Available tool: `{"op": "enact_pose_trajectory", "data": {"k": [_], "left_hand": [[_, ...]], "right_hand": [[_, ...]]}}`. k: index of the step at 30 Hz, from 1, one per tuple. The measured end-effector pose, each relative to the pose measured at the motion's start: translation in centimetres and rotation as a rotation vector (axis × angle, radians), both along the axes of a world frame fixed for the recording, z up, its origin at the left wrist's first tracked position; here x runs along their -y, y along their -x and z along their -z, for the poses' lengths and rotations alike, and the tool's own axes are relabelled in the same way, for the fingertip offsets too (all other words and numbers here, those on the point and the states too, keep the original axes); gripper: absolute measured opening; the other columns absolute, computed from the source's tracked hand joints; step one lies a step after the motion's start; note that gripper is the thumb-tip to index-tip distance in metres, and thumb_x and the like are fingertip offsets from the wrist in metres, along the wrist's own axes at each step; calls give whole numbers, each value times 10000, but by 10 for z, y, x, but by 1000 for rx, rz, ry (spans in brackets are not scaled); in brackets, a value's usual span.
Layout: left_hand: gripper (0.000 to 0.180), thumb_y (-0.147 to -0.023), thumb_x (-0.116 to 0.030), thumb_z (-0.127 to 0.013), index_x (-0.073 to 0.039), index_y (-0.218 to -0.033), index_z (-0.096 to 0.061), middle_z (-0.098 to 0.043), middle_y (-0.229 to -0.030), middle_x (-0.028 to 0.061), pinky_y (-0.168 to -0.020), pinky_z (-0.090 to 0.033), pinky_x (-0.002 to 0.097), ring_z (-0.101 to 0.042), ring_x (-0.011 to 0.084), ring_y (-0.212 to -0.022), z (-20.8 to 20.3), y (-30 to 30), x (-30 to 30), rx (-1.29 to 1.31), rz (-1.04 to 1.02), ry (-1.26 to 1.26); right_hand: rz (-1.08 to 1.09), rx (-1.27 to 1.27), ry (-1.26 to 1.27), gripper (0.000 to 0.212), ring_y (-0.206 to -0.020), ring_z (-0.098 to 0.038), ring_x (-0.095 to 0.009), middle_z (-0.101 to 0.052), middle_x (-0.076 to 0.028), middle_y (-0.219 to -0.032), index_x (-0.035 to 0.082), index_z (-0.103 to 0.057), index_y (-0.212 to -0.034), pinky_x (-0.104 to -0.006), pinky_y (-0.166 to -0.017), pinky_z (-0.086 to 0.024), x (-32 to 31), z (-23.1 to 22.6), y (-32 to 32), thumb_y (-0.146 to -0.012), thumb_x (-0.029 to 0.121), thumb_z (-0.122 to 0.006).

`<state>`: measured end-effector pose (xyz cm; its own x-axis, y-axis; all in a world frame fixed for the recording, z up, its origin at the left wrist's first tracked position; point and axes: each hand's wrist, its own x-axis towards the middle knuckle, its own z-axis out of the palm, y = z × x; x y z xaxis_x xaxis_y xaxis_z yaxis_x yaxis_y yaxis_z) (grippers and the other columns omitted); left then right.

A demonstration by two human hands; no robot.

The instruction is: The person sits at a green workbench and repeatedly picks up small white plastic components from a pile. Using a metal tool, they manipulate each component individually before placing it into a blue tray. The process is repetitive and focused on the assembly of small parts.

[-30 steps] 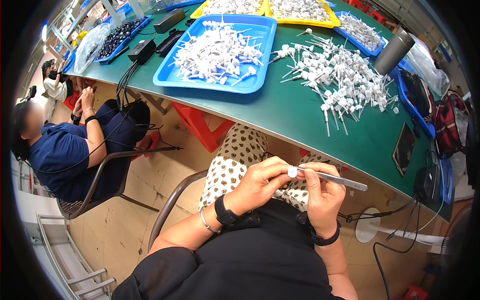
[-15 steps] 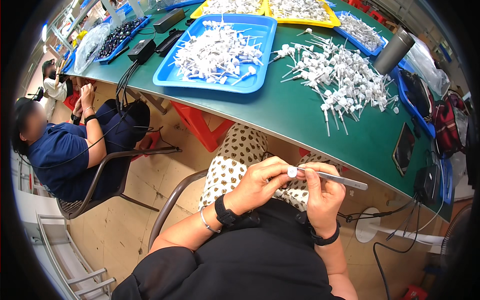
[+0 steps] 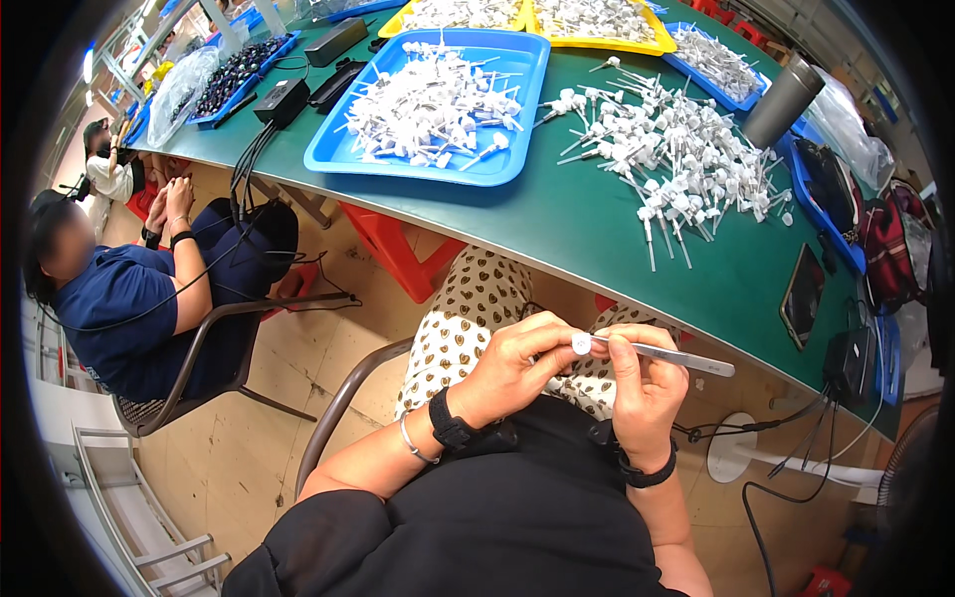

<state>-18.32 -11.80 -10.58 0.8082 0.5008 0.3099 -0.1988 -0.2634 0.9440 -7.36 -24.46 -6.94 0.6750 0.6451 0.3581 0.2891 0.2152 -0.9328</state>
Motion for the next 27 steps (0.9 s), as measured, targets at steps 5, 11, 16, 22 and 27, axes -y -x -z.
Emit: {"op": "enact_pose_trajectory", "data": {"k": [5,11,16,22,27], "left_hand": [[175,-926,1,-683,-21,-1096,-720,-666,-881,73,-627,-527,292,-655,164,-729,-1,0,0,21,-6,-61],[156,-955,-5,-662,14,-1100,-719,-676,-931,94,-653,-554,270,-666,148,-753,-3,-1,3,5,14,-18],[153,-961,2,-653,20,-1100,-715,-676,-947,99,-675,-569,271,-682,154,-779,-1,0,2,-7,48,12],[154,-965,6,-643,32,-1105,-702,-674,-973,110,-673,-577,268,-689,161,-774,-4,-2,1,16,63,77],[152,-959,18,-645,34,-1099,-701,-673,-966,108,-660,-572,270,-685,158,-767,-3,1,0,15,52,38]], "right_hand": [[22,53,40,47,-822,-722,-172,-712,-116,-930,-51,-653,-999,-274,-725,-577,0,-2,1,-963,-25,-635],[1,204,150,47,-780,-705,-157,-711,-106,-889,-40,-667,-986,-270,-681,-549,4,-5,-6,-961,-9,-642],[-33,-6,185,60,-777,-696,-144,-718,-92,-886,-41,-669,-988,-263,-685,-545,5,-15,-6,-966,11,-647],[59,36,17,73,-810,-693,-146,-718,-104,-946,-44,-669,-1007,-258,-710,-546,1,-6,4,-952,3,-670],[28,37,6,90,-820,-676,-150,-716,-106,-982,-36,-673,-1019,-266,-715,-540,1,-3,4,-939,1,-691]]}}
